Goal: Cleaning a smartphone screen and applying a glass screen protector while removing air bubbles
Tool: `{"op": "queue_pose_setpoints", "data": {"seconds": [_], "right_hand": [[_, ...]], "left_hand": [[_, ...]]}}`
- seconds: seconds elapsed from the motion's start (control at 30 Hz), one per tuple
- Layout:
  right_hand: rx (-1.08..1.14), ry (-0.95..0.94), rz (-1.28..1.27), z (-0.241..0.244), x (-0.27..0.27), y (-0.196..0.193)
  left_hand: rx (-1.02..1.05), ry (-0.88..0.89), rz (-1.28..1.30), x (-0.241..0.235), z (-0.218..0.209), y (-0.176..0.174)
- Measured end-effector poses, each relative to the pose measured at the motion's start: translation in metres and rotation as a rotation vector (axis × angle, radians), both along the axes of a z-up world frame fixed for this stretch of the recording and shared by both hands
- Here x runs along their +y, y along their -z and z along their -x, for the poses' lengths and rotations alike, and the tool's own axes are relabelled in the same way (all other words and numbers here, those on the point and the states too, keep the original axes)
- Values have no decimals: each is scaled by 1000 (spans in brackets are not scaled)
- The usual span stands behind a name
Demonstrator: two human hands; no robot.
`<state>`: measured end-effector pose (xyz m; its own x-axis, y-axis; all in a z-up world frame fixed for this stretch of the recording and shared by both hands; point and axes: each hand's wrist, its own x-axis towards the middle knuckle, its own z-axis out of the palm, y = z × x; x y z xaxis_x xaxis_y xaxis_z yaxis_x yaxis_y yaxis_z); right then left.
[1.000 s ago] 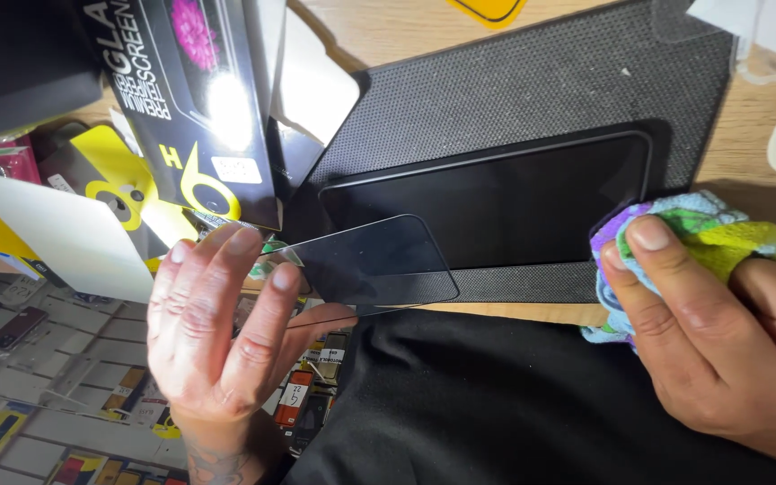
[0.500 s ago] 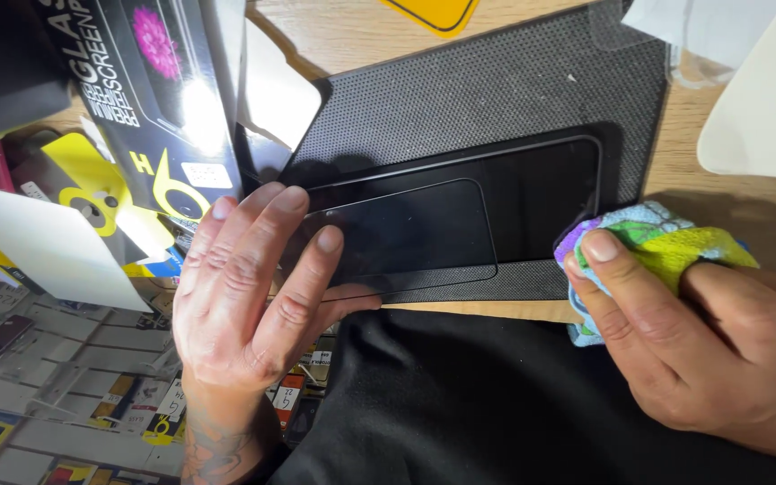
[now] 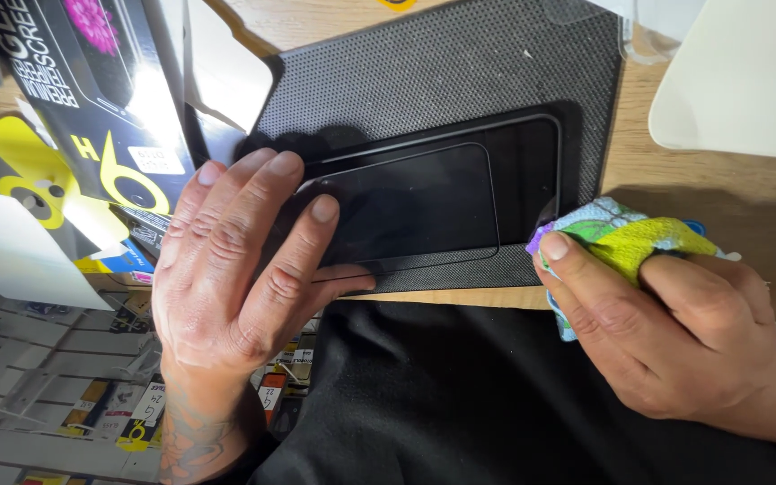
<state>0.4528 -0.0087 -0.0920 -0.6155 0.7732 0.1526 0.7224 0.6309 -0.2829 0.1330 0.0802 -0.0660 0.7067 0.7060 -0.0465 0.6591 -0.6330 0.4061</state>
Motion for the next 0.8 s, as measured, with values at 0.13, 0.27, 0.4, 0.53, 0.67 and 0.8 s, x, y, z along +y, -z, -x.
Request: {"op": "queue_pose_setpoints", "data": {"seconds": [0.13, 0.27, 0.4, 0.53, 0.67, 0.8], "right_hand": [[18, -32, 5, 0, 1, -3], [2, -40, 18, -1, -7, -2], [6, -16, 31, -5, -11, -7], [75, -206, 41, -20, -5, -14], [-88, -255, 62, -40, -14, -28], [-123, 225, 216, -36, -35, -30]], "left_hand": [[-15, 0, 16, -3, 2, 3], [-31, 11, 16, -5, 1, 6], [-31, 24, 7, -6, -2, 8], [-57, 31, 19, -6, -5, 7], [-64, 23, 28, -5, -7, 4], [-86, 33, 58, -4, -10, 1]]}}
